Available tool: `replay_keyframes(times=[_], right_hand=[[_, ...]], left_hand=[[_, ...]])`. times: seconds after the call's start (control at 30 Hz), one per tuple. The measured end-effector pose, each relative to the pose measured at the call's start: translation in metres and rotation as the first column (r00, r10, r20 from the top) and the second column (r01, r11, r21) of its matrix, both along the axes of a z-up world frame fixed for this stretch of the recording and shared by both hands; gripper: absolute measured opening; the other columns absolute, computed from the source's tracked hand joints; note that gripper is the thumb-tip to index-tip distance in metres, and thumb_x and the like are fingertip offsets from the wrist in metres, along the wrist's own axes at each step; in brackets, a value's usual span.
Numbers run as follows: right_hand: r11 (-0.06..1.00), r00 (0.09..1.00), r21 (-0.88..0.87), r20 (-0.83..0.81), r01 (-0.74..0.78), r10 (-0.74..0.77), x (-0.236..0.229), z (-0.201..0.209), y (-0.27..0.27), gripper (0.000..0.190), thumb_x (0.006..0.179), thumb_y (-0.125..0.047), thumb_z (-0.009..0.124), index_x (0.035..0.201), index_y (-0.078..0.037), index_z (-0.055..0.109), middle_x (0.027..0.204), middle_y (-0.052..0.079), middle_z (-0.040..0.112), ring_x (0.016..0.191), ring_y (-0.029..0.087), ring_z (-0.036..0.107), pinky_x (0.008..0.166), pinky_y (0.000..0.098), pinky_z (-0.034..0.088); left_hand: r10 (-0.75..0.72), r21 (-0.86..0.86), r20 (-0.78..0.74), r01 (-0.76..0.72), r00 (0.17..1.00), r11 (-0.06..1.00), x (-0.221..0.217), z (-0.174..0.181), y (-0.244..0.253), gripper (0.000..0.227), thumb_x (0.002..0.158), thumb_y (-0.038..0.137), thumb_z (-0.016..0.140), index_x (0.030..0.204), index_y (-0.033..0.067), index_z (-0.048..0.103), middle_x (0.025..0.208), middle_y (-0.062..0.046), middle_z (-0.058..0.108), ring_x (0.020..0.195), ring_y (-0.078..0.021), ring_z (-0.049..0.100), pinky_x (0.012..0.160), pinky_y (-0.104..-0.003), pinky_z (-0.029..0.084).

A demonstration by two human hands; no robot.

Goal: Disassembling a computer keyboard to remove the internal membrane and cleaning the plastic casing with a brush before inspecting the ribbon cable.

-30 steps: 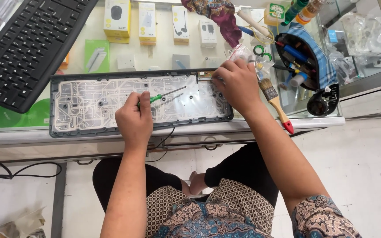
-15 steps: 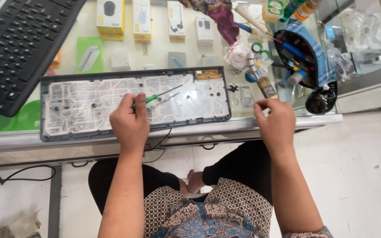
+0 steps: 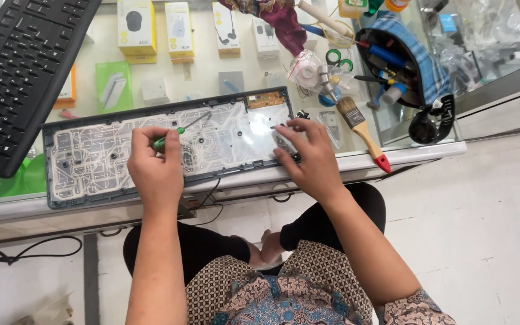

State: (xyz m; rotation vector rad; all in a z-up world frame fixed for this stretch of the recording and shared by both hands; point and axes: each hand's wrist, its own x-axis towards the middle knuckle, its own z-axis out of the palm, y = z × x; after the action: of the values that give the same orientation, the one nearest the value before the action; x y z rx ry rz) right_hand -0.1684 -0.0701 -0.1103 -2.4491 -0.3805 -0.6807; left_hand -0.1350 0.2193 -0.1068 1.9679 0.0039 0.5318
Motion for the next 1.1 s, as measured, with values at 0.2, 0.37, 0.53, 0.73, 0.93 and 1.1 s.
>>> replay_keyframes(times=[0.2, 0.37, 0.53, 0.73, 0.93, 1.1], right_hand=[[0.985, 0.991, -0.164, -0.112, 0.055, -0.074, -0.006, 0.013, 0.01, 0.035, 0.1, -0.044, 0.07, 0.126, -0.021, 0.073, 0.143, 0.008, 0.063, 0.138, 0.031, 0.054, 0.102, 0.043, 0.043], [0.982, 0.994, -0.167, 0.071, 0.092, -0.081, -0.003, -0.004, 0.005, 0.033, 0.091, -0.054, 0.075, 0.115, -0.031, 0.075, 0.132, -0.007, 0.069, 0.127, 0.019, 0.061, 0.096, 0.0346, 0.042], [0.984, 0.994, -0.15, 0.063, 0.095, -0.087, -0.001, -0.005, 0.004, 0.031, 0.09, -0.052, 0.076, 0.113, -0.031, 0.076, 0.128, -0.009, 0.071, 0.125, 0.019, 0.062, 0.095, 0.0351, 0.044], [0.984, 0.993, -0.149, 0.069, 0.101, -0.092, 0.0, -0.002, 0.006, 0.028, 0.091, -0.05, 0.076, 0.112, -0.031, 0.076, 0.126, -0.009, 0.072, 0.124, 0.019, 0.063, 0.092, 0.034, 0.044], [0.984, 0.993, -0.141, 0.064, 0.108, -0.1, 0.0, -0.004, 0.006, 0.027, 0.092, -0.05, 0.075, 0.111, -0.031, 0.076, 0.124, -0.011, 0.073, 0.123, 0.019, 0.064, 0.091, 0.033, 0.045], [0.983, 0.992, -0.139, 0.068, 0.117, -0.108, 0.001, -0.004, 0.006, 0.024, 0.091, -0.047, 0.076, 0.11, -0.032, 0.077, 0.122, -0.011, 0.074, 0.122, 0.019, 0.065, 0.091, 0.0327, 0.046]], left_hand=[[-0.222, -0.265, -0.153, 0.177, 0.963, 0.948, -0.013, 0.021, -0.058, 0.025, 0.107, 0.028, 0.061, 0.113, 0.0043, 0.056, 0.081, -0.01, 0.066, 0.069, -0.0179, 0.069, 0.051, -0.028, 0.058], [-0.271, 0.137, 0.036, 0.263, 0.962, 0.955, -0.015, 0.0, -0.094, 0.019, 0.103, 0.016, 0.067, 0.116, 0.0027, 0.073, 0.088, -0.018, 0.076, 0.073, -0.0298, 0.076, 0.056, -0.037, 0.062], [-0.197, 0.356, 0.158, 0.131, 0.967, 0.925, -0.021, 0.004, -0.102, 0.019, 0.1, 0.012, 0.07, 0.118, 0.0089, 0.079, 0.086, -0.011, 0.079, 0.074, -0.0228, 0.076, 0.061, -0.03, 0.063], [-0.181, 0.376, 0.153, 0.112, 0.971, 0.92, -0.019, -0.003, -0.101, 0.019, 0.097, 0.012, 0.072, 0.114, 0.0111, 0.081, 0.081, -0.009, 0.079, 0.071, -0.0213, 0.075, 0.061, -0.029, 0.062], [-0.18, 0.44, 0.187, 0.081, 0.966, 0.894, -0.019, -0.006, -0.103, 0.022, 0.097, 0.011, 0.072, 0.117, 0.0128, 0.081, 0.084, -0.008, 0.079, 0.074, -0.02, 0.075, 0.064, -0.029, 0.063], [-0.182, 0.454, 0.177, 0.084, 0.967, 0.887, -0.019, -0.004, -0.103, 0.026, 0.099, 0.012, 0.071, 0.124, 0.0166, 0.079, 0.091, -0.008, 0.081, 0.076, -0.0195, 0.076, 0.066, -0.029, 0.063]])
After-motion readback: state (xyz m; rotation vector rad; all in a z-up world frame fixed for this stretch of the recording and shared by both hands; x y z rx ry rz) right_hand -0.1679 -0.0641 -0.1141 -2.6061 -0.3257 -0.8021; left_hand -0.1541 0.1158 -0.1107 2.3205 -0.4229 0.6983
